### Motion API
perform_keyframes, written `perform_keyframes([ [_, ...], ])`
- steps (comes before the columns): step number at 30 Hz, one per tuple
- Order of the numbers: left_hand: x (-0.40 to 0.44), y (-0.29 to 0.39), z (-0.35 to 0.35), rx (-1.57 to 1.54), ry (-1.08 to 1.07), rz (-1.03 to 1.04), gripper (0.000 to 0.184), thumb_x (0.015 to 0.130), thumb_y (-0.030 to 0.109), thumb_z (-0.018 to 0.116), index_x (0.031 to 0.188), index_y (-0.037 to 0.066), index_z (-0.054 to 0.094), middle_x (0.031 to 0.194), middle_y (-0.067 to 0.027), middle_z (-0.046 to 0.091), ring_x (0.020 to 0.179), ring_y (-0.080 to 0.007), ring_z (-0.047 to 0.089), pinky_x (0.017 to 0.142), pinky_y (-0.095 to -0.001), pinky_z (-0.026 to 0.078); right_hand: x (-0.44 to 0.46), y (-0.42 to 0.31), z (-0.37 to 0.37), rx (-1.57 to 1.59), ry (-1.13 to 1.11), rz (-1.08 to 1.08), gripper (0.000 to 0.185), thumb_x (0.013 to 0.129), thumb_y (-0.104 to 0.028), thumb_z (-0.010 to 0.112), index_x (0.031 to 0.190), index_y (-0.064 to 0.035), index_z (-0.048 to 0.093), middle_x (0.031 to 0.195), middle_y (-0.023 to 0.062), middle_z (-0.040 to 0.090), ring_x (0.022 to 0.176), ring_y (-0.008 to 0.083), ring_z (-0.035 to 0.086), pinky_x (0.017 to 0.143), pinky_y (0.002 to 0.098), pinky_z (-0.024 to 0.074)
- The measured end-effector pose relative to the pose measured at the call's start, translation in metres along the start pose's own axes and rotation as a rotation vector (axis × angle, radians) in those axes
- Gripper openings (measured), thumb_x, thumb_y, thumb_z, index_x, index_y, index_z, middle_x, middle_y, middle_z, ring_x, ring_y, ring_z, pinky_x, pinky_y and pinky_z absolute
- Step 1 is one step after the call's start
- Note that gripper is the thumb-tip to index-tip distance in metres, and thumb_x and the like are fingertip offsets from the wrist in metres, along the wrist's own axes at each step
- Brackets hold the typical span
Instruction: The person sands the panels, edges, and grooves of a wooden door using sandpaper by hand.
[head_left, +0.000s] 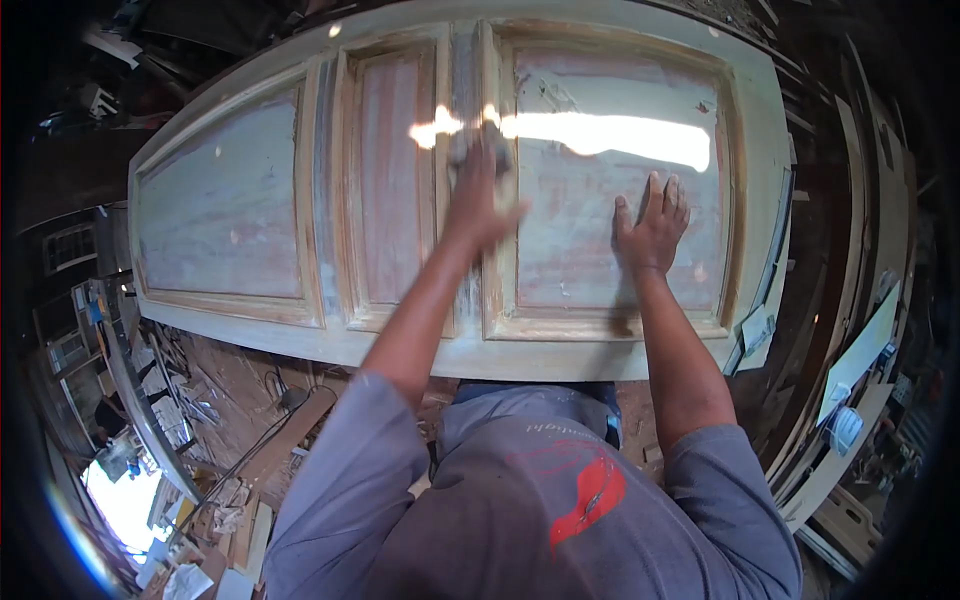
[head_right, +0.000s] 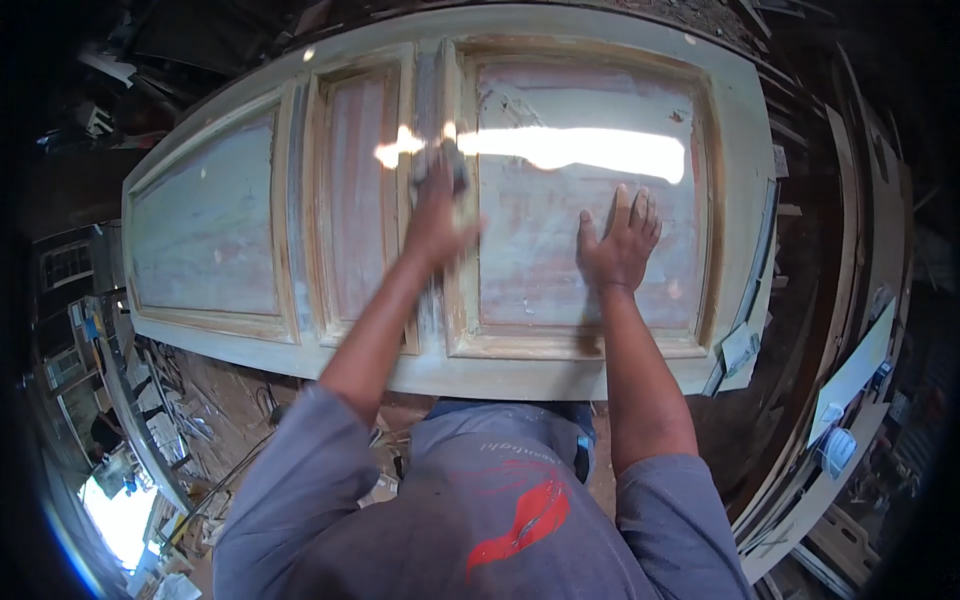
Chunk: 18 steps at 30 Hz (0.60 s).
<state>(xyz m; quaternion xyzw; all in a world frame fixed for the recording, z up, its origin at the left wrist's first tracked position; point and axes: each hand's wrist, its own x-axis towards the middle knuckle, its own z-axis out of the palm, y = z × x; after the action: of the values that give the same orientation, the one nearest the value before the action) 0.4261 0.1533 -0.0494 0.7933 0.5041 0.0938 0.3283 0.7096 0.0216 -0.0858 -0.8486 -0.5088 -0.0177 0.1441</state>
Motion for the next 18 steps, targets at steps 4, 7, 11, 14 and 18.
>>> perform_keyframes([
  [4, -0.149, -0.009, 0.033, 0.002, -0.092, 0.042, 0.122, 0.087, 0.045, 0.085, 0.174, -0.004, 0.014, 0.176, -0.037, 0.022, 0.166, -0.0508, 0.02, 0.136, -0.054, 0.021, -0.003, 0.001, -0.002, -0.023, -0.01, 0.015, 0.081, 0.098, -0.055, 0.069, 0.162, -0.0116, 0.047, 0.168, 0.0253, 0.041, 0.161, 0.0415, 0.031, 0.132, 0.0603, 0.02],
  [7, -0.152, 0.001, 0.029, -0.023, -0.078, 0.009, 0.12, 0.087, 0.042, 0.085, 0.174, -0.002, 0.015, 0.176, -0.0371, 0.023, 0.164, -0.0522, 0.024, 0.134, -0.055, 0.025, -0.006, 0.001, -0.001, -0.022, -0.004, 0.006, 0.081, 0.098, -0.055, 0.07, 0.162, -0.0118, 0.048, 0.168, 0.0251, 0.042, 0.161, 0.0413, 0.032, 0.132, 0.0603, 0.0204],
  [11, -0.036, -0.001, 0.015, -0.033, 0.115, -0.008, 0.091, 0.096, 0.037, 0.075, 0.167, -0.005, 0.035, 0.173, -0.0328, 0.034, 0.159, -0.0505, 0.036, 0.13, -0.0507, 0.036, -0.004, 0.002, 0.002, 0.009, 0.019, 0.001, 0.081, 0.097, -0.055, 0.07, 0.162, -0.0122, 0.048, 0.168, 0.0244, 0.042, 0.161, 0.0411, 0.033, 0.132, 0.0607, 0.0213],
  [14, -0.007, 0.0, 0.014, -0.083, 0.32, 0.018, 0.06, 0.1, 0.025, 0.071, 0.15, -0.007, 0.057, 0.15, -0.0331, 0.06, 0.141, -0.0516, 0.055, 0.118, -0.0523, 0.047, -0.005, 0.005, 0.005, -0.025, 0.017, -0.006, 0.08, 0.097, -0.054, 0.07, 0.162, -0.0125, 0.048, 0.168, 0.0241, 0.043, 0.16, 0.0412, 0.033, 0.131, 0.061, 0.022],
  [18, -0.102, 0.018, 0.026, -0.025, 0.41, -0.128, 0.029, 0.102, 0.015, 0.068, 0.12, -0.007, 0.071, 0.115, -0.0279, 0.07, 0.111, -0.0493, 0.067, 0.096, -0.0549, 0.054, -0.004, 0.001, 0.003, -0.006, 0.022, -0.006, 0.078, 0.098, -0.053, 0.07, 0.162, -0.0133, 0.049, 0.168, 0.0245, 0.043, 0.16, 0.0416, 0.034, 0.131, 0.0614, 0.0224],
])
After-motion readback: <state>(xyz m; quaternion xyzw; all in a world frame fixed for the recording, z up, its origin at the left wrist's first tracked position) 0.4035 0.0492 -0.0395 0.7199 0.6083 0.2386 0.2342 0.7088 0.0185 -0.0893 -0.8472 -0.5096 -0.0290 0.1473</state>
